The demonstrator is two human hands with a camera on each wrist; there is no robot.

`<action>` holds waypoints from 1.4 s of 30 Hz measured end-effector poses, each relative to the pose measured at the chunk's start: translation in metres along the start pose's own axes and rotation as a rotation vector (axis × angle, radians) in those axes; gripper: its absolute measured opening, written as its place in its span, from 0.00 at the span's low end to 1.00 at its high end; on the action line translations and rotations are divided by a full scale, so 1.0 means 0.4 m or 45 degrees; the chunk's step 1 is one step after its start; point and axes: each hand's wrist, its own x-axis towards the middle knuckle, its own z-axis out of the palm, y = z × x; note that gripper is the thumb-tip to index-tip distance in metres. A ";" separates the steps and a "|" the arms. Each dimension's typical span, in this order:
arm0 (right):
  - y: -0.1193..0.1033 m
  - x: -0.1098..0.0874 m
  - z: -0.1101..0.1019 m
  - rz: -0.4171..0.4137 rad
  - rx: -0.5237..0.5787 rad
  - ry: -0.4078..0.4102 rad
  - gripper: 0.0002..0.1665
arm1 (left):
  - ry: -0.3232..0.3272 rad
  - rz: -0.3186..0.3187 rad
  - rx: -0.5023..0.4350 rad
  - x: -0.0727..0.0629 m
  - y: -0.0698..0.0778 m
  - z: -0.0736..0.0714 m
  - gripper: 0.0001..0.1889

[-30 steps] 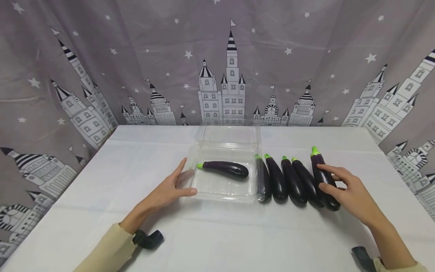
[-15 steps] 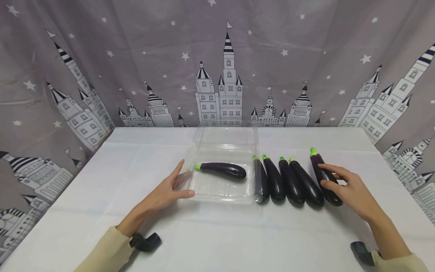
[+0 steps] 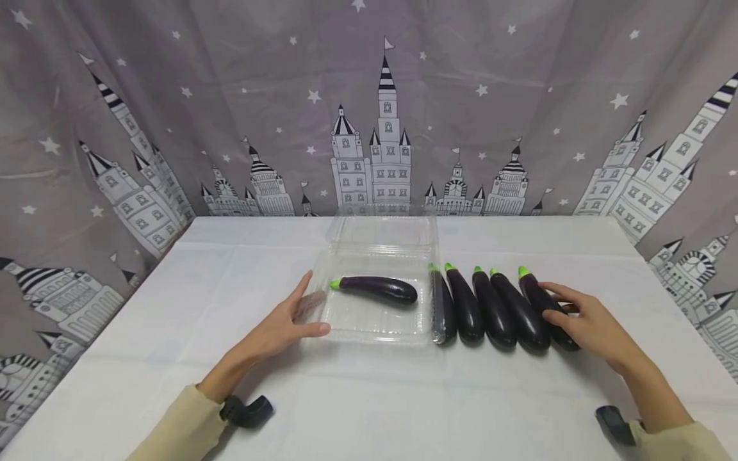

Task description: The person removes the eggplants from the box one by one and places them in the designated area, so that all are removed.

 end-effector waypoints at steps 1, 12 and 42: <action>-0.001 0.000 0.001 0.006 0.006 -0.008 0.32 | 0.000 0.000 -0.002 0.000 -0.001 0.000 0.62; -0.014 -0.003 0.003 0.051 0.001 -0.031 0.31 | 0.000 0.004 -0.002 0.000 -0.003 0.000 0.62; -0.012 -0.009 0.013 0.005 0.008 0.032 0.25 | -0.002 -0.004 -0.008 -0.002 0.000 0.000 0.62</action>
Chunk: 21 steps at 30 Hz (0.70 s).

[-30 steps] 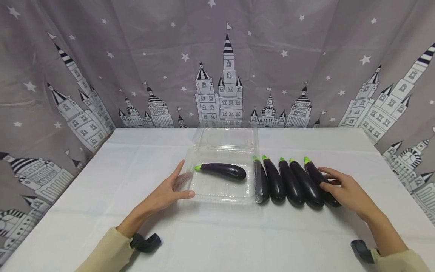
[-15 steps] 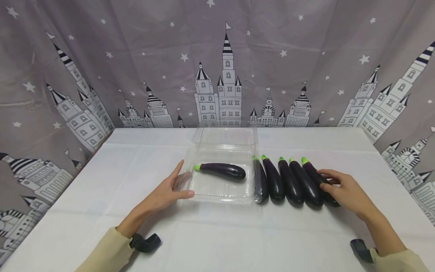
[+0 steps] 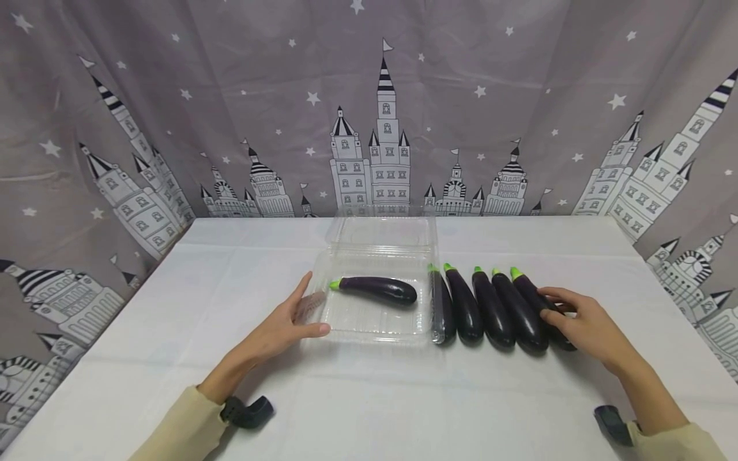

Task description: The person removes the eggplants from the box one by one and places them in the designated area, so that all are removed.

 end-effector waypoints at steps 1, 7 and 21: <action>0.001 -0.001 0.000 -0.002 0.004 0.004 0.25 | -0.002 -0.002 -0.003 0.000 0.001 0.000 0.62; 0.004 -0.002 -0.001 0.012 0.007 0.000 0.25 | -0.004 -0.007 -0.010 -0.001 0.003 0.001 0.62; 0.001 -0.002 -0.002 0.055 0.019 -0.021 0.29 | -0.008 0.003 -0.018 -0.001 0.001 0.001 0.62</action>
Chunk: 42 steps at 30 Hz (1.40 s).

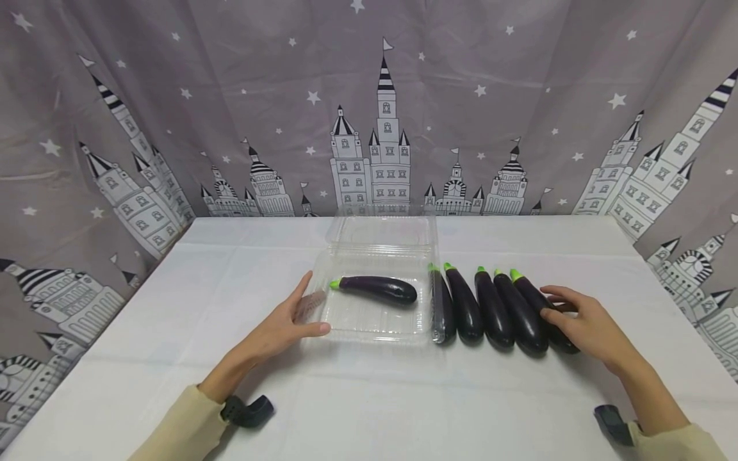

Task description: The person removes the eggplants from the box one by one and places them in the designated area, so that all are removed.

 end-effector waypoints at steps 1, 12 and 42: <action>0.000 0.000 0.000 0.001 0.000 0.001 0.29 | 0.000 0.000 0.001 0.000 0.000 0.000 0.62; -0.003 -0.002 0.001 0.009 0.005 0.011 0.30 | -0.002 -0.001 0.003 0.001 0.000 0.001 0.62; -0.123 -0.016 0.007 -0.232 0.058 0.216 0.22 | -0.005 -0.010 0.017 0.001 0.000 -0.001 0.63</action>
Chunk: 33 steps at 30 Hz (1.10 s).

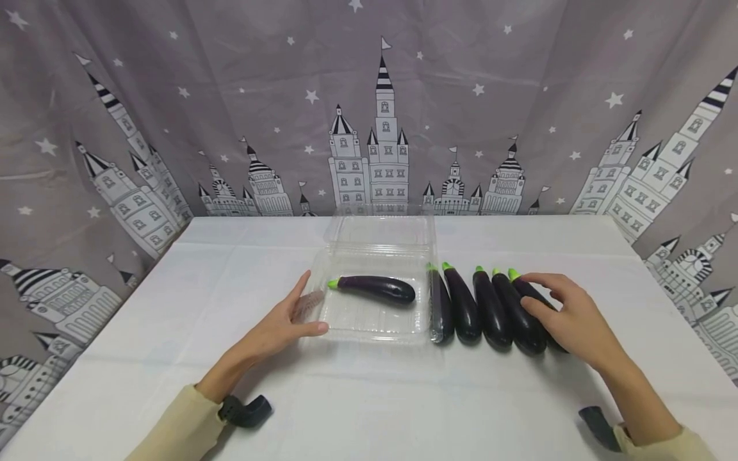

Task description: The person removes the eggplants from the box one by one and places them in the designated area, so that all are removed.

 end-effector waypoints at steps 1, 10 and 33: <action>-0.007 0.001 0.005 -0.014 0.007 0.003 0.22 | 0.000 0.000 0.000 0.000 0.000 0.000 0.63; -0.085 0.026 0.053 -0.139 0.116 -0.059 0.21 | 0.000 0.003 -0.007 -0.002 -0.001 -0.001 0.62; -0.216 0.069 0.202 -0.003 0.540 -0.245 0.23 | -0.003 0.000 -0.012 0.000 0.000 -0.001 0.63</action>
